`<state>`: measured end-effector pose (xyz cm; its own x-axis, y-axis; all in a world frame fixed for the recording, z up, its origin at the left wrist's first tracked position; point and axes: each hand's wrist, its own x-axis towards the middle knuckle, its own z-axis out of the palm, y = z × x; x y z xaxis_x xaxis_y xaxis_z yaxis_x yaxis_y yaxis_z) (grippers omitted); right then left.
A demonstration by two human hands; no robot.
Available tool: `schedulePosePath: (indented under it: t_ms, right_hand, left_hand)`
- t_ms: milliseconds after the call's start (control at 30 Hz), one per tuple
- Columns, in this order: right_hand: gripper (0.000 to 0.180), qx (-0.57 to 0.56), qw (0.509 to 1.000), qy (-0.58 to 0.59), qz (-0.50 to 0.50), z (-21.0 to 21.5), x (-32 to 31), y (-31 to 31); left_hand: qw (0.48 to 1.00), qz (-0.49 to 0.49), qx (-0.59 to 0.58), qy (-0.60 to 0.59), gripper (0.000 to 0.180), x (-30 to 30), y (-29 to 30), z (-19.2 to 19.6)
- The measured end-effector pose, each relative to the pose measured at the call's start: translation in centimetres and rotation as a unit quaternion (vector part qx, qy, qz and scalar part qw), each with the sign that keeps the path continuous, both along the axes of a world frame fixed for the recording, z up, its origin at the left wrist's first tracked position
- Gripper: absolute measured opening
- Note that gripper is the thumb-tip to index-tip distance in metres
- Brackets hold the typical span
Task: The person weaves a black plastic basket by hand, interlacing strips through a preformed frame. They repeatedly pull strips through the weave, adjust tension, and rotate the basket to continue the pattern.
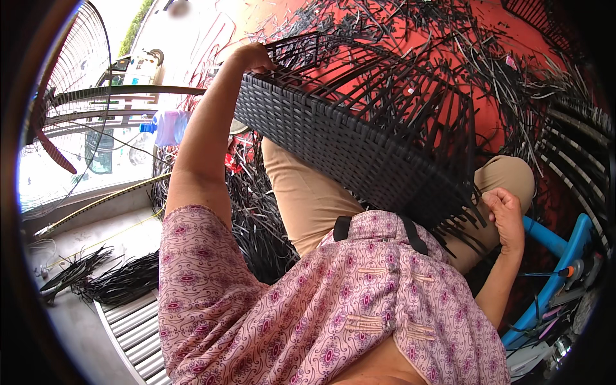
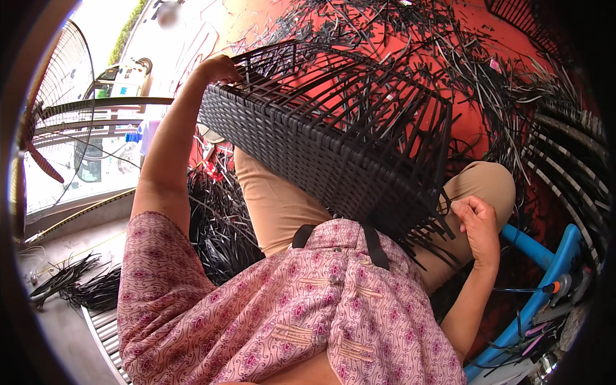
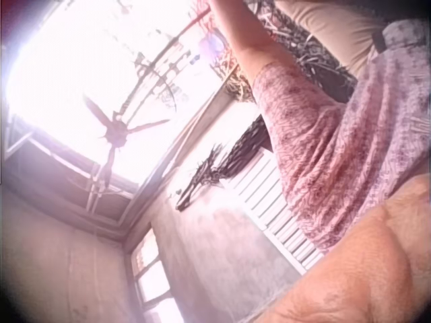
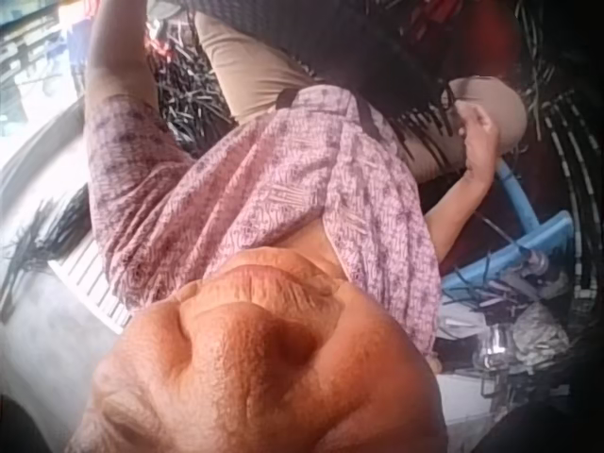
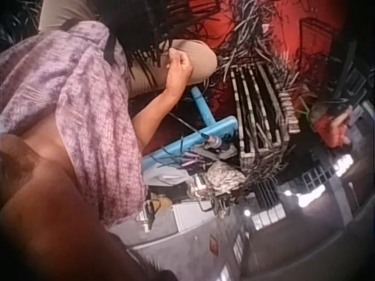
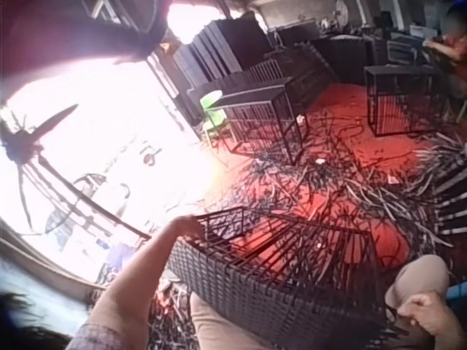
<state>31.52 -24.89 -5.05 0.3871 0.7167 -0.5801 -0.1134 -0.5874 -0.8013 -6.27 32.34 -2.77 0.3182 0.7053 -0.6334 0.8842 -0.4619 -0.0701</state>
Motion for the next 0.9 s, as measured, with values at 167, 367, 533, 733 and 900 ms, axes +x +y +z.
schedulePosePath:
  t_ms: [167,367,533,733,900]
  right_hand:
    - [0.020,0.015,1.000,-0.001,-0.005,-0.3,-0.5,1.0]
    - [0.020,0.015,1.000,-0.001,-0.006,-0.4,-0.5,1.2]
    - [0.020,-0.011,1.000,0.013,-0.005,0.6,-0.9,1.7]
    - [0.018,-0.069,0.998,-0.014,0.002,1.1,0.3,0.6]
    - [0.016,-0.063,0.998,-0.009,0.003,0.5,0.1,1.1]
  left_hand:
    - [0.998,0.061,-0.003,0.010,0.041,0.1,-0.1,0.7]
    - [0.998,0.018,0.044,0.033,0.053,-0.7,1.1,-2.1]
    - [0.987,-0.085,0.102,0.095,0.052,-1.6,1.7,-4.6]
    - [0.975,0.137,-0.083,-0.155,0.030,-3.7,1.4,0.1]
    - [0.980,0.157,-0.025,-0.119,0.016,-4.8,2.3,1.6]
